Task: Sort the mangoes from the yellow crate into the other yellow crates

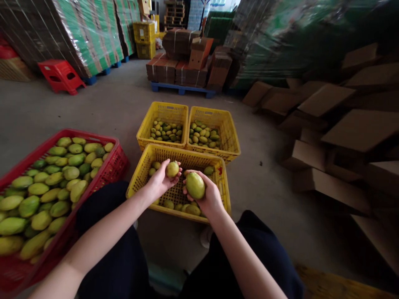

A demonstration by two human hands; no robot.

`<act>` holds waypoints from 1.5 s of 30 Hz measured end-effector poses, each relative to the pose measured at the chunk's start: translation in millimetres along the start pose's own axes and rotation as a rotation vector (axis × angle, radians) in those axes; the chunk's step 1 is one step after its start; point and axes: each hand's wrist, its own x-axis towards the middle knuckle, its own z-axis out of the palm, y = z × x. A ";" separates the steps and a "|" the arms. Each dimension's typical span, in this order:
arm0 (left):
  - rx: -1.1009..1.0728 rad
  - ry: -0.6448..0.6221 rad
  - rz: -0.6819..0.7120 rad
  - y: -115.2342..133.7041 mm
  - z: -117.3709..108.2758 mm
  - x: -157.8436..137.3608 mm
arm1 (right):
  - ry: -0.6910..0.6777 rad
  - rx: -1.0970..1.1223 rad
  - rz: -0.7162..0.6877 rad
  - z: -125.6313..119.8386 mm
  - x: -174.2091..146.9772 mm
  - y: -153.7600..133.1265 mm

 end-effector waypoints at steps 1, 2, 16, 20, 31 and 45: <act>0.024 -0.004 0.032 -0.3 0.2 -0.5 | -0.005 -0.001 0.011 0.3 -0.3 0.0; 0.046 -0.005 0.074 -0.6 0.5 -1.1 | 0.006 0.005 0.014 0.8 -0.7 -0.2; 0.063 -0.037 -0.010 4.7 3.6 -7.5 | 0.068 0.037 0.013 3.4 2.3 1.1; -0.024 0.005 0.018 5.8 4.5 -6.6 | 0.029 0.070 -0.013 3.8 -1.0 1.7; 0.010 0.038 0.008 5.5 0.4 -8.1 | 0.051 0.185 0.139 -5.0 8.0 5.9; -0.093 0.105 0.109 4.9 3.3 -4.8 | 0.278 0.176 0.027 -16.7 12.7 5.4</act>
